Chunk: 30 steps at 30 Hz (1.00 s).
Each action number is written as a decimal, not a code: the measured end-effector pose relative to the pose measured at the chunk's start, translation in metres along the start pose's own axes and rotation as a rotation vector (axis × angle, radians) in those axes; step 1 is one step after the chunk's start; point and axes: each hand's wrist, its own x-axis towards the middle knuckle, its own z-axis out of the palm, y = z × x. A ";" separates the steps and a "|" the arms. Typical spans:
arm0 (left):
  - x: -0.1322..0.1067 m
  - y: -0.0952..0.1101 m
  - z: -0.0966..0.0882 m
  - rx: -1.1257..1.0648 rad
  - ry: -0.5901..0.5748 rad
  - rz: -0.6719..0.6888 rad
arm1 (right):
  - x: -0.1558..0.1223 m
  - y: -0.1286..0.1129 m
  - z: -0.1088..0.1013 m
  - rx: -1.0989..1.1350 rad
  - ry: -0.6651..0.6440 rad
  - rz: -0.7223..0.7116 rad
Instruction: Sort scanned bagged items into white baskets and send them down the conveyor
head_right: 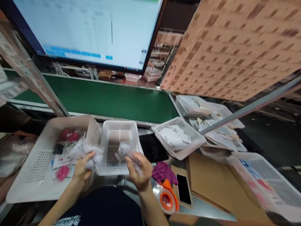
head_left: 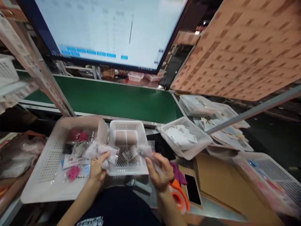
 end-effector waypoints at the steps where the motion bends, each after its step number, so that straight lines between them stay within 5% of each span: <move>1: 0.000 0.003 0.002 -0.079 0.053 -0.018 | 0.002 0.008 0.003 -0.048 0.031 -0.024; 4: -0.003 0.003 0.007 -0.185 0.107 -0.079 | -0.002 0.026 0.021 -0.115 -0.296 0.183; 8: -0.009 -0.014 0.006 -0.121 0.053 -0.022 | -0.023 0.009 0.044 0.323 -0.719 0.539; 13: -0.015 -0.029 0.002 0.086 -0.065 0.044 | -0.029 -0.022 0.061 0.300 -0.603 0.431; 17: -0.014 -0.022 -0.001 0.037 -0.100 -0.068 | -0.019 0.003 0.053 0.266 -0.348 0.328; 20: -0.013 -0.013 -0.001 -0.006 -0.121 -0.093 | -0.011 0.031 0.041 0.017 -0.160 0.313; 23: -0.015 -0.011 0.001 0.024 -0.235 -0.181 | -0.007 0.043 0.037 -0.068 -0.325 0.379; 27: -0.017 -0.020 0.000 0.056 -0.428 -0.414 | -0.013 0.027 0.047 0.343 -0.755 0.449; 30: -0.014 -0.024 -0.008 -0.003 -0.539 -0.507 | -0.026 0.009 0.055 0.371 -0.730 0.388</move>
